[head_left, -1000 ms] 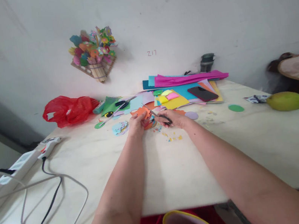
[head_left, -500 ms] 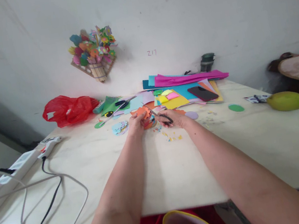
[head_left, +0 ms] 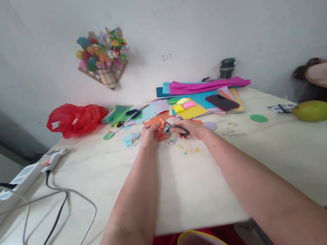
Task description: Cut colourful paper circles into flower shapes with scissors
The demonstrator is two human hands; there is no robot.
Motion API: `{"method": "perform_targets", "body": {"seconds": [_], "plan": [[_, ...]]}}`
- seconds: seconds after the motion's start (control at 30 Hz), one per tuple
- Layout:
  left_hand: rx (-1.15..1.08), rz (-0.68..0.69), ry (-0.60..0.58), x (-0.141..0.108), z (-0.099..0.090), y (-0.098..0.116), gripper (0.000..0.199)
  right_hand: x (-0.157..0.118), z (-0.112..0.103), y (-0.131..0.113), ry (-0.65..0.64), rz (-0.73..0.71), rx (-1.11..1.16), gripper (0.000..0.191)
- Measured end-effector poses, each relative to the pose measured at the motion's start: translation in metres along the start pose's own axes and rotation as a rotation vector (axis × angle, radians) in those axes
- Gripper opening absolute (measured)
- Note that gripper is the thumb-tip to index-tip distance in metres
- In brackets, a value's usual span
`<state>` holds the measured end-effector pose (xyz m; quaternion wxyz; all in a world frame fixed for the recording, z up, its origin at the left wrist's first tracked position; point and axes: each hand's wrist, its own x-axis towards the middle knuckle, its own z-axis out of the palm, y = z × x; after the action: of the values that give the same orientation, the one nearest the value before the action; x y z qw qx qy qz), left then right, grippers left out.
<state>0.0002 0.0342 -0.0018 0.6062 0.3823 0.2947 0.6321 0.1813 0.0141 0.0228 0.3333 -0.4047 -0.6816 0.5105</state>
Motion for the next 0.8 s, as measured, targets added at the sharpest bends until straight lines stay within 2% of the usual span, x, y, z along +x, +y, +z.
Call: {"method": "perform_targets", "body": {"seconds": [0.27, 0.57, 0.8], "plan": [[-0.010, 0.008, 0.022, 0.0016, -0.0007, -0.0010, 0.019, 0.0005, 0.0009, -0.0014, -0.002, 0.021, 0.029, 0.032], [-0.013, 0.014, 0.019, 0.0037, -0.0018, -0.0027, 0.025, 0.0022, 0.0004, 0.0014, -0.004, 0.027, 0.036, 0.032], [-0.015, 0.003, 0.030, 0.0027, -0.0009, -0.0022, 0.024, 0.0000, -0.0041, 0.0059, -0.027, -0.030, 0.017, 0.036]]}}
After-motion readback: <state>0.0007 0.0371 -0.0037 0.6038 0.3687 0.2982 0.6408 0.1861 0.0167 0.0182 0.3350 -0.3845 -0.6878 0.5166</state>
